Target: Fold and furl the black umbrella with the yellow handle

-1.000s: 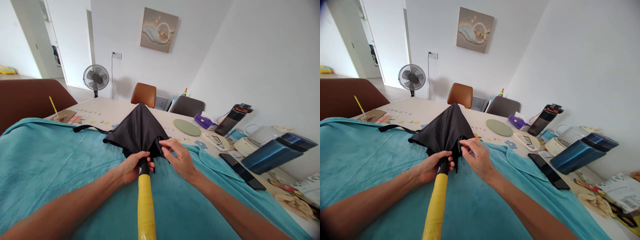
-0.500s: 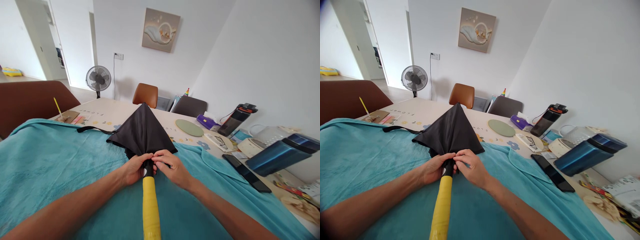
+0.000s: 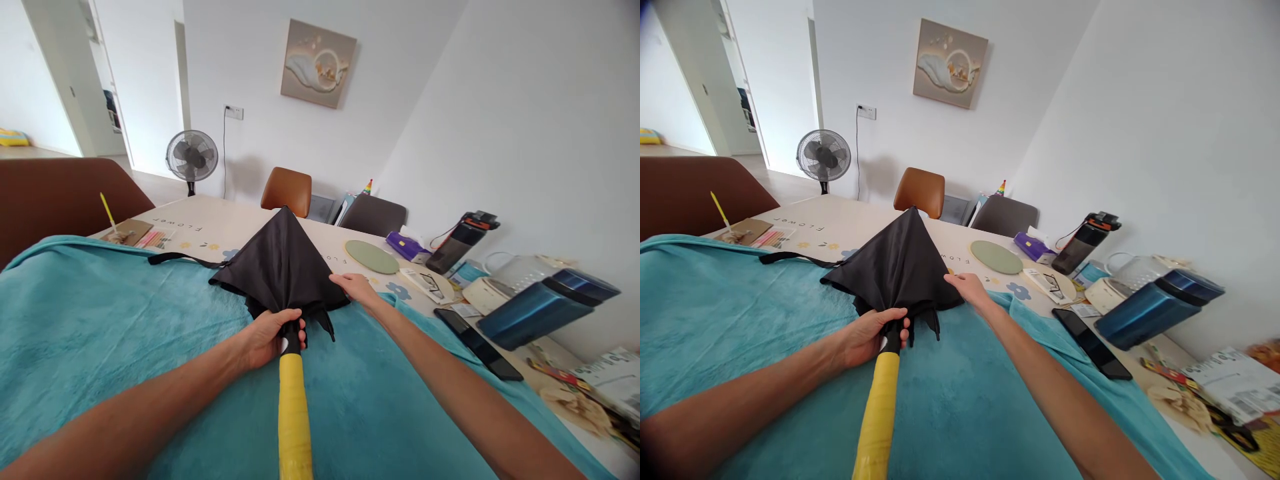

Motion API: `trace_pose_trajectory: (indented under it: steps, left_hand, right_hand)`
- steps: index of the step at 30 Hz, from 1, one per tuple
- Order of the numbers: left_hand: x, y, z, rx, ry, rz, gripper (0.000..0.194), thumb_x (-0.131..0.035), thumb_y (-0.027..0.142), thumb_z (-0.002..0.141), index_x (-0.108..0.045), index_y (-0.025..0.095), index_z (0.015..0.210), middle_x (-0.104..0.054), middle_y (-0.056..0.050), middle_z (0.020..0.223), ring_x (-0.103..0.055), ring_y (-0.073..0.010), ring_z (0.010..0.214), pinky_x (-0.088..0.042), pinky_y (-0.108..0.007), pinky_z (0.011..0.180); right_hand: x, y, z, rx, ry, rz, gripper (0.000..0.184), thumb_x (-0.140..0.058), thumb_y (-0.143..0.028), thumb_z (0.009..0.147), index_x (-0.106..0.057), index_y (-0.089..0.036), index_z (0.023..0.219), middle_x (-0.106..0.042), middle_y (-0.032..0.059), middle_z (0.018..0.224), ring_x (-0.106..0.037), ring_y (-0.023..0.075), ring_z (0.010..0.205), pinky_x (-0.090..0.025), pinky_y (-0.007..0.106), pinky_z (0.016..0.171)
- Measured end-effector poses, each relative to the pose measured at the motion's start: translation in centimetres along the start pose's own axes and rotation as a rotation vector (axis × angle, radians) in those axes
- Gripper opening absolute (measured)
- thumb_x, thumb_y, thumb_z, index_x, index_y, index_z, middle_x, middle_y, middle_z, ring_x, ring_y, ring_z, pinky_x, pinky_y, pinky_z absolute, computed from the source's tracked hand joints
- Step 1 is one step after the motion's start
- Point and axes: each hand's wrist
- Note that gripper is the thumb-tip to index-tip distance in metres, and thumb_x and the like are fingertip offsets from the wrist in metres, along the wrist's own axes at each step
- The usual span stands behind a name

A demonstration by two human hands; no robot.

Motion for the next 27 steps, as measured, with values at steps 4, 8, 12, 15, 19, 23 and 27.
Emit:
trace_pose_trajectory:
  steps: [4, 8, 12, 15, 19, 23, 27]
  left_hand:
    - [0.0, 0.0, 0.0, -0.014, -0.004, -0.011, 0.019, -0.06, 0.026, 0.077, -0.057, 0.009, 0.068, -0.056, -0.005, 0.058, -0.055, -0.0133, 0.054, -0.049, -0.027, 0.061]
    - [-0.1, 0.2, -0.1, -0.01, 0.0, -0.013, 0.019, -0.061, 0.025, 0.076, -0.057, 0.009, 0.066, -0.055, -0.005, 0.057, -0.054, -0.0125, 0.054, -0.049, -0.027, 0.06]
    - [-0.3, 0.3, -0.1, -0.024, 0.004, -0.025, 0.016, -0.061, 0.019, 0.077, -0.056, 0.009, 0.065, -0.053, -0.003, 0.054, -0.052, -0.0107, 0.052, -0.048, -0.025, 0.057]
    - [-0.6, 0.3, -0.3, -0.027, 0.025, -0.014, 0.015, -0.061, 0.016, 0.076, -0.055, 0.009, 0.065, -0.051, -0.002, 0.053, -0.05, -0.0096, 0.049, -0.048, -0.025, 0.055]
    - [-0.8, 0.4, -0.5, -0.019, 0.059, 0.037, 0.019, -0.061, 0.018, 0.077, -0.053, 0.011, 0.062, -0.049, -0.001, 0.048, -0.048, -0.009, 0.045, -0.046, -0.023, 0.05]
    - [-1.0, 0.6, -0.5, -0.014, 0.084, 0.048, 0.025, -0.061, 0.025, 0.078, -0.051, 0.011, 0.059, -0.048, 0.0, 0.046, -0.048, -0.0086, 0.043, -0.045, -0.022, 0.046]
    - [-1.2, 0.7, -0.6, -0.064, 0.144, 0.001, 0.026, -0.066, 0.031, 0.073, -0.048, 0.014, 0.066, -0.049, 0.002, 0.052, -0.046, -0.0082, 0.04, -0.041, -0.023, 0.04]
  right_hand:
    - [-0.1, -0.6, 0.7, -0.092, 0.001, 0.073, 0.016, -0.066, -0.022, 0.057, -0.054, -0.018, 0.047, -0.047, -0.0033, 0.044, -0.042, 0.0104, 0.048, -0.033, 0.021, 0.044]
    - [1.0, -3.1, 1.9, -0.125, 0.082, 0.219, 0.012, -0.052, -0.024, 0.07, -0.051, -0.019, 0.06, -0.05, -0.0018, 0.053, -0.047, 0.0115, 0.05, -0.045, 0.025, 0.046]
    - [0.5, -7.0, 2.1, -0.045, 0.13, 0.416, 0.012, -0.054, -0.024, 0.073, -0.05, -0.018, 0.063, -0.051, -0.0005, 0.058, -0.05, 0.0124, 0.05, -0.049, 0.026, 0.041]
    - [-1.5, -10.4, 2.1, 0.038, 0.128, 0.524, 0.014, -0.053, -0.024, 0.075, -0.05, -0.017, 0.064, -0.05, -0.0008, 0.059, -0.05, 0.0108, 0.051, -0.049, 0.024, 0.04]
    - [-5.6, -14.4, 2.8, 0.19, 0.033, 0.566, 0.017, -0.053, -0.023, 0.077, -0.05, -0.016, 0.063, -0.046, -0.0022, 0.06, -0.049, 0.0094, 0.053, -0.048, 0.021, 0.041]
    - [-10.3, -16.5, 3.5, 0.259, -0.072, 0.475, 0.02, -0.049, -0.022, 0.082, -0.047, -0.016, 0.063, -0.046, -0.0037, 0.057, -0.047, 0.0073, 0.045, -0.043, 0.02, 0.04]
    - [-14.6, -16.5, 3.5, 0.258, -0.205, 0.354, 0.023, -0.049, -0.021, 0.083, -0.047, -0.017, 0.06, -0.047, -0.0061, 0.049, -0.044, 0.0052, 0.038, -0.035, 0.018, 0.042]
Point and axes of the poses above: each hand's wrist, its own z-axis towards the middle knuckle, its own x-axis out of the back of the hand, y = z × x
